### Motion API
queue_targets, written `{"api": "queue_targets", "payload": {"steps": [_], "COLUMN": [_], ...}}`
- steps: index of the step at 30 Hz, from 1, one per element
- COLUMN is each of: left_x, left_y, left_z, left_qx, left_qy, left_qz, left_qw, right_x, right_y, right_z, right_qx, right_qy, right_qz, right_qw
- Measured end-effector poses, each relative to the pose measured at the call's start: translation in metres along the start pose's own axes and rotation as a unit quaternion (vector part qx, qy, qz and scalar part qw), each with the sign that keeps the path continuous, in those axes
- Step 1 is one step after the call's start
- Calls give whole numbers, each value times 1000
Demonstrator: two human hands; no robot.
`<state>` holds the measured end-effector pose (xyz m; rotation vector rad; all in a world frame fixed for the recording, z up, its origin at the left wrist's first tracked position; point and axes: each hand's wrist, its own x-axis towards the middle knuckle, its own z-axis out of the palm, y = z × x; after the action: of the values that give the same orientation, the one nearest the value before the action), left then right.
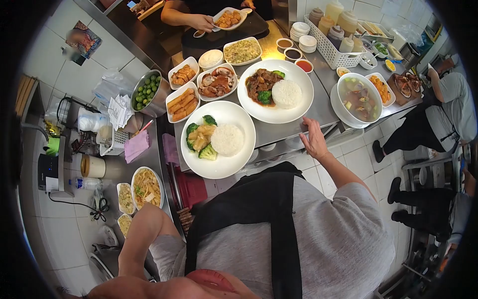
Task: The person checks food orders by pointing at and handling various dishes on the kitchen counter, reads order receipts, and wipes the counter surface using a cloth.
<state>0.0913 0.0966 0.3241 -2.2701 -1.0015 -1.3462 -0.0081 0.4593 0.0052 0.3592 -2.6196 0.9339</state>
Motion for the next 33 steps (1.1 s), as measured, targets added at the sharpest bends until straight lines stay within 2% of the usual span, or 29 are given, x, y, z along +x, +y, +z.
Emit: {"api": "queue_targets", "payload": {"steps": [3,6,10,13,15,16,17,19,20,21,22,23,25,27,28,29,31,32,33], "left_x": [-2,-4,-11,-13,-22,-27,-33,-56,-74,-95,-108,-119,-152,-196,-221,-222,-177,-170,-165], "left_y": [-6,-12,-28,-42,-53,-51,-51,-53,-53,-54,-57,-63,-70,-92,-106,-115,-134,-146,-154], "left_z": [1,3,12,24,40,41,43,53,62,71,77,82,77,59,52,56,73,77,81], "left_qx": [-2,-2,24,52,99,117,118,97,70,60,75,42,-118,-254,-294,-281,-339,-356,-349], "left_qy": [7,15,39,47,234,242,257,312,351,388,433,485,468,336,298,317,392,381,412], "left_qz": [4,11,22,34,-34,-114,-149,-198,-216,-234,-289,-311,-354,-354,-347,-382,-418,-414,-438], "left_qw": [1000,1000,999,997,967,956,948,924,908,889,850,816,801,835,839,821,747,746,719], "right_x": [4,45,155,240,282,291,296,296,293,306,296,295,278,263,257,246,214,197,177], "right_y": [3,-24,-31,-45,-47,-52,-56,-45,-40,-8,-25,-15,-43,-45,-44,-48,-55,-58,-62], "right_z": [-7,-29,-32,-34,-33,-36,-41,-36,-36,-8,-22,-8,-35,-36,-35,-42,-62,-76,-88], "right_qx": [77,61,272,507,600,613,624,625,653,502,678,650,630,683,710,715,727,719,713], "right_qy": [-7,117,106,51,30,13,3,-30,-27,-73,7,51,102,132,135,139,125,131,133], "right_qz": [50,16,23,76,135,147,161,174,196,172,242,201,253,231,220,222,213,201,190], "right_qw": [996,991,956,857,788,776,765,761,731,844,694,731,727,680,655,648,641,652,661]}}
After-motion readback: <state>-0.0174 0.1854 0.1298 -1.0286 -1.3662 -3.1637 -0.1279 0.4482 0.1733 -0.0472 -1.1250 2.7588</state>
